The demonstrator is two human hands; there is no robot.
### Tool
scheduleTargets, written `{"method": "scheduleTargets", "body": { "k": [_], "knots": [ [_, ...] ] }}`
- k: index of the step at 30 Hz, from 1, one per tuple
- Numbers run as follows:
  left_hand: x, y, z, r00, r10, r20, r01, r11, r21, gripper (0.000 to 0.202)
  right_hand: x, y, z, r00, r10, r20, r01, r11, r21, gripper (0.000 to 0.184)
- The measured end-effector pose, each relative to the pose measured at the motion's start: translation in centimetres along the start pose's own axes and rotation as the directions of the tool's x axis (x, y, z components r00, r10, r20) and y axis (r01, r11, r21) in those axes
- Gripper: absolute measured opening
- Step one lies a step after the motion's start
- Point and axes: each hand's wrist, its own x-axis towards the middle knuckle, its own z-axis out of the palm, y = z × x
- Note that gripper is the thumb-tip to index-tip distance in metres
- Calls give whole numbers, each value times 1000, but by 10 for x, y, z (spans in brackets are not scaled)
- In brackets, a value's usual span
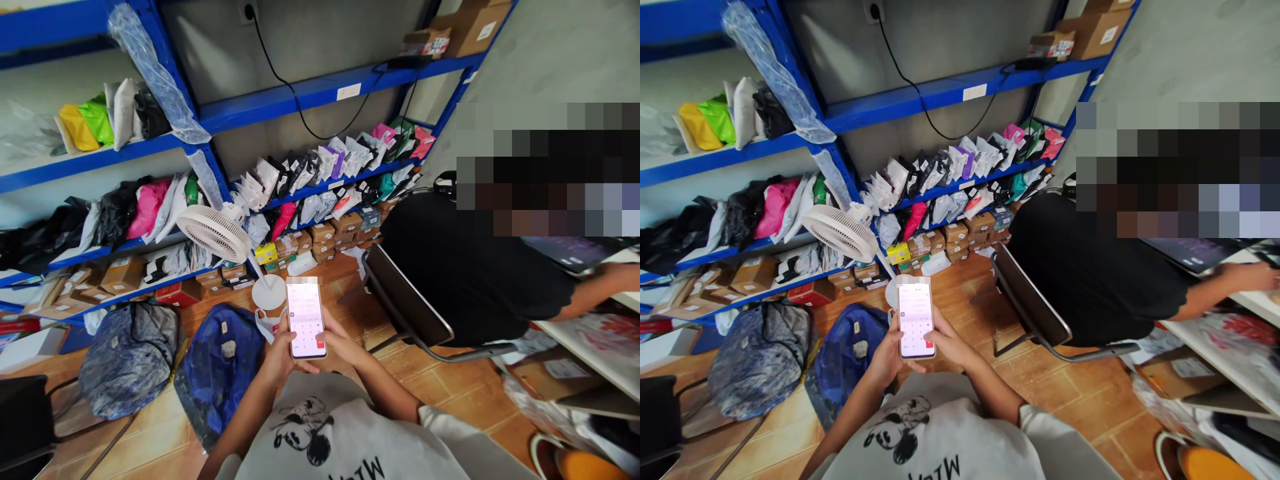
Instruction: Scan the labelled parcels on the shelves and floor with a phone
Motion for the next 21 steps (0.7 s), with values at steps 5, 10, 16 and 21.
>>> {"method": "scheduleTargets", "body": {
  "k": [5,10,16,21],
  "knots": [
    [-1,8,-4,999,2,42,1,998,-60,83,6,1,2,1000,15,-3,-15,1000,26,52],
    [-2,16,-11,998,8,61,-1,992,-125,87,16,2,12,998,35,-53,-33,999,39,45],
    [1,27,-22,996,-8,93,21,990,-139,91,28,3,22,995,83,-60,-79,995,67,38],
    [14,32,-26,999,-34,12,35,997,-65,92,42,3,21,990,118,-76,-111,990,82,43]
  ]
}}
